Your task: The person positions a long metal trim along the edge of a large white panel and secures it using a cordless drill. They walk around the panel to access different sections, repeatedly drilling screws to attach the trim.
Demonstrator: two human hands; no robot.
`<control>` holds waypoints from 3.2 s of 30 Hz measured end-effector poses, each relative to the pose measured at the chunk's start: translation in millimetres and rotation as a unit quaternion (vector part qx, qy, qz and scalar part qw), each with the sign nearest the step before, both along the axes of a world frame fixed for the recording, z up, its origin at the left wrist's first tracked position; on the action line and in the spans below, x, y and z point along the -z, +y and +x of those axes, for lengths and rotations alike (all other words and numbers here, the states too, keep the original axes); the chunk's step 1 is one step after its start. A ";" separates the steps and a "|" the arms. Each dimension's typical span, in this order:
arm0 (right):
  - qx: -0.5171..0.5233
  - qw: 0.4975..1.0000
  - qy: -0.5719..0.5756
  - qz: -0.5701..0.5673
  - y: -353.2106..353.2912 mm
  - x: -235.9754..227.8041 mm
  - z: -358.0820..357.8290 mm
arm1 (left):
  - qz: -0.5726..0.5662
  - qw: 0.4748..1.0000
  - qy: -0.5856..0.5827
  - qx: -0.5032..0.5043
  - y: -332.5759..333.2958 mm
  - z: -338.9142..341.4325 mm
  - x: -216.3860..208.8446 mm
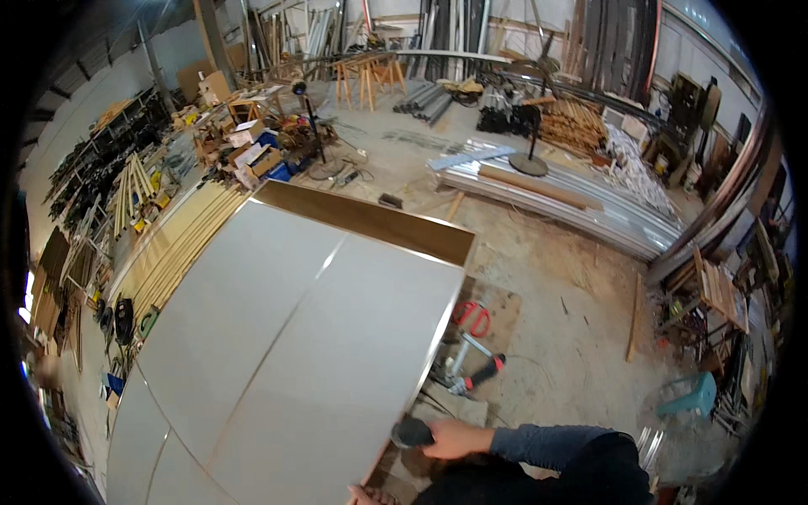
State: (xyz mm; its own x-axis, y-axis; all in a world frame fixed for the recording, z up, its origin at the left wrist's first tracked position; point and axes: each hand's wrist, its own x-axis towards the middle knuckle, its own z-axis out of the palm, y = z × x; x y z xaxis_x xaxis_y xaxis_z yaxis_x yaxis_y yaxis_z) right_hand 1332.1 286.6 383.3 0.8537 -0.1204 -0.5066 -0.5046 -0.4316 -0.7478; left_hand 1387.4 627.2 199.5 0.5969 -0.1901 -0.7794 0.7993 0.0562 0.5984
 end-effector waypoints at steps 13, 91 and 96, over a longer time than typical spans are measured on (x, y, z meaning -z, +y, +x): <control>0.175 0.919 -0.336 0.111 26.7 -17.2 -163.2 | -0.287 0.957 0.034 0.007 -131.5 -38.0 -152.6; 0.486 0.571 -0.223 0.623 -355.0 159.8 -155.2 | 0.448 0.337 -0.693 0.453 -560.2 59.6 -93.9; 0.494 0.580 -0.232 0.605 -358.1 161.3 -161.9 | 0.430 0.337 -0.696 0.466 -555.1 65.9 -91.4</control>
